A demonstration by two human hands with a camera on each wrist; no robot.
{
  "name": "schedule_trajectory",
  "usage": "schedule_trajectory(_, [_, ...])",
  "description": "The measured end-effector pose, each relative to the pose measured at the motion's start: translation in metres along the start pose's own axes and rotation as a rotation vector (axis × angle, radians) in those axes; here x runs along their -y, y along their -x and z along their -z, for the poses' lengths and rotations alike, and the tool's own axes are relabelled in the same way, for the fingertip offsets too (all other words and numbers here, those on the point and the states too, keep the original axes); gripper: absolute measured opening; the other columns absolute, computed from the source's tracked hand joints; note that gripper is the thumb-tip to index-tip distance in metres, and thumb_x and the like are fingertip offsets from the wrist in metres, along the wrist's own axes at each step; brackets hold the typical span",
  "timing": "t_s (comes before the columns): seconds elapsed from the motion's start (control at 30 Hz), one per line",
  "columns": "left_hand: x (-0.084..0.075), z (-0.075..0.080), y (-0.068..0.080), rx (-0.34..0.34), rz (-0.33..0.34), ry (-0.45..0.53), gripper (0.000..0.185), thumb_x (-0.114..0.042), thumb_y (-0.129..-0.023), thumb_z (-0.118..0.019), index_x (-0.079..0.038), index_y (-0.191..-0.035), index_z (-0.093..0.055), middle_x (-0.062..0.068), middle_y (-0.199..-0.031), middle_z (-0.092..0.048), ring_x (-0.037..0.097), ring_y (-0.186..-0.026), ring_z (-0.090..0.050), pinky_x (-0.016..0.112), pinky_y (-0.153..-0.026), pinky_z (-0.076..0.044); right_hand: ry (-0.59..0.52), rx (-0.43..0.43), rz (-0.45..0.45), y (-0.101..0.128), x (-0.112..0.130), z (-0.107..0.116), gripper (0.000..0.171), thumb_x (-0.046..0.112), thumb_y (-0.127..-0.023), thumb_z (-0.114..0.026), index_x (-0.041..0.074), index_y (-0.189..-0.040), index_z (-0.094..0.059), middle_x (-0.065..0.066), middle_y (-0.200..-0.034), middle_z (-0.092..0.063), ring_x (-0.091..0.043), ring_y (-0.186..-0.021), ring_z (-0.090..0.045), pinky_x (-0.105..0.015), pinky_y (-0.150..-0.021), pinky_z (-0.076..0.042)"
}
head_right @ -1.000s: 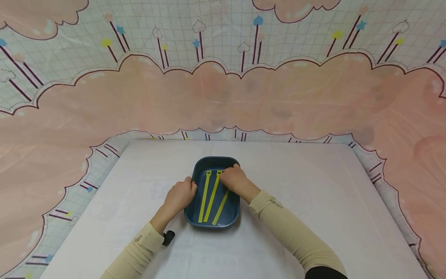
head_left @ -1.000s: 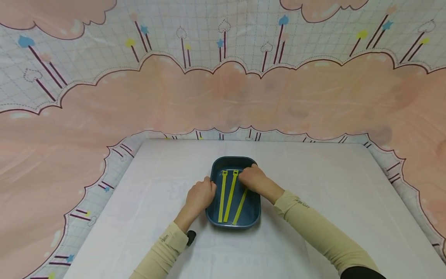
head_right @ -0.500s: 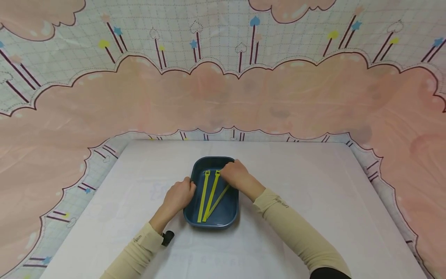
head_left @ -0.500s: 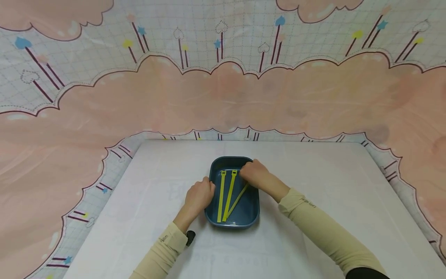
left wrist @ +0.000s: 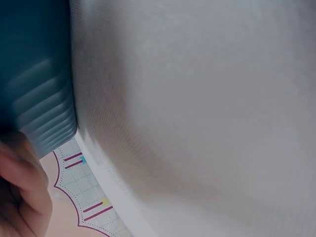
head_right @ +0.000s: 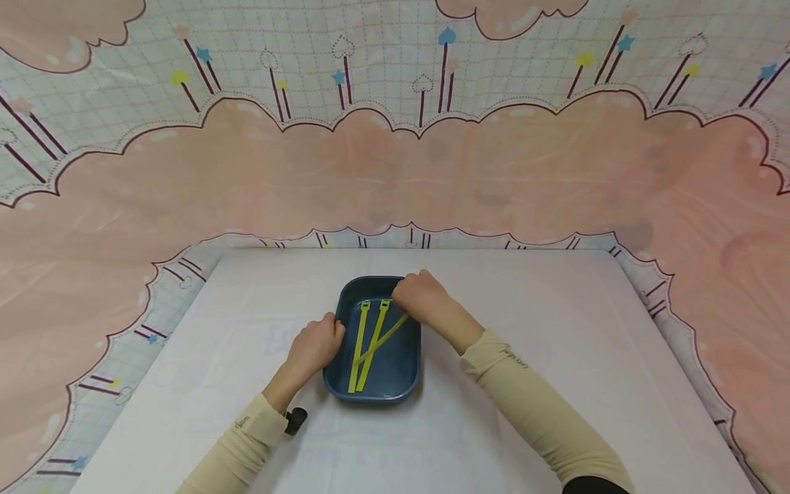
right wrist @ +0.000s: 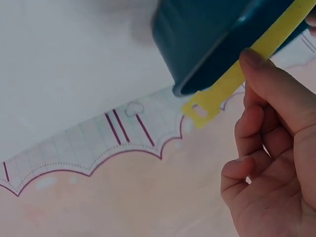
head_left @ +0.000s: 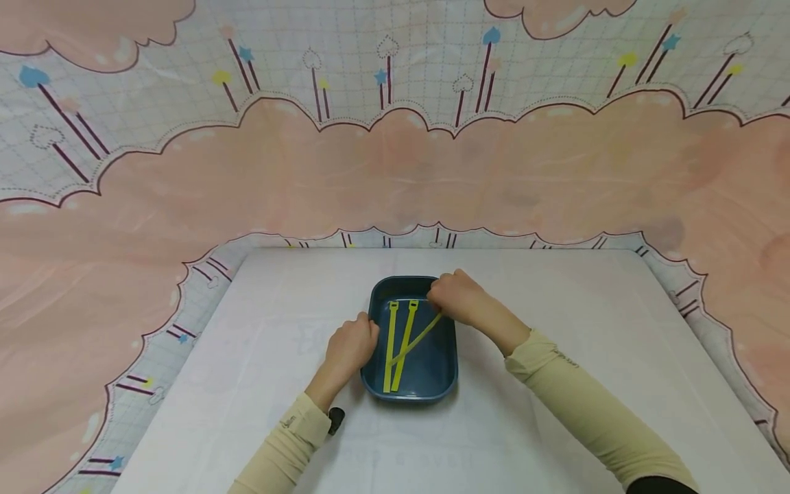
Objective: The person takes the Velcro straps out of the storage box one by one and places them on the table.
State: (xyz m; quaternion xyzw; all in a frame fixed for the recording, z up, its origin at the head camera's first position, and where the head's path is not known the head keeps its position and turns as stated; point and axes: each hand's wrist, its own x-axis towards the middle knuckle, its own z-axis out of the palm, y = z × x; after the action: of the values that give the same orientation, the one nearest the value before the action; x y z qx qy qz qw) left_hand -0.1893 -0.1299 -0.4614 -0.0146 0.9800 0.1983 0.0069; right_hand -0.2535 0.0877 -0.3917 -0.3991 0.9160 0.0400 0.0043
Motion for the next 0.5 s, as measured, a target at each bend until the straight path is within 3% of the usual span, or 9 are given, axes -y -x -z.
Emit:
schedule_trajectory(0.2, [-0.001, 0.001, 0.000, 0.003, -0.001, 0.003, 0.026, -0.022, -0.100, -0.046, 0.001, -0.091, -0.057, 0.008, -0.063, -0.048, 0.020, -0.053, -0.049, 0.029, -0.048, -0.039, -0.100, -0.050, -0.016, 0.010, -0.008, 0.011, 0.005, 0.009, -0.082, -0.077, 0.014, -0.083, -0.075, 0.001, -0.080, -0.067, -0.019, -0.078, -0.058, -0.038, -0.075, -0.046])
schedule_trajectory(0.5, [0.000, 0.000, -0.001, 0.004, -0.001, 0.008, 0.026, -0.022, -0.100, -0.046, 0.001, -0.091, -0.057, 0.008, -0.064, -0.049, 0.020, -0.053, -0.050, 0.031, -0.048, -0.040, -0.374, -0.185, -0.085, 0.032, -0.025, 0.022, 0.006, 0.007, -0.083, -0.076, 0.009, -0.084, -0.071, -0.001, -0.081, -0.064, -0.019, -0.077, -0.056, -0.035, -0.074, -0.049])
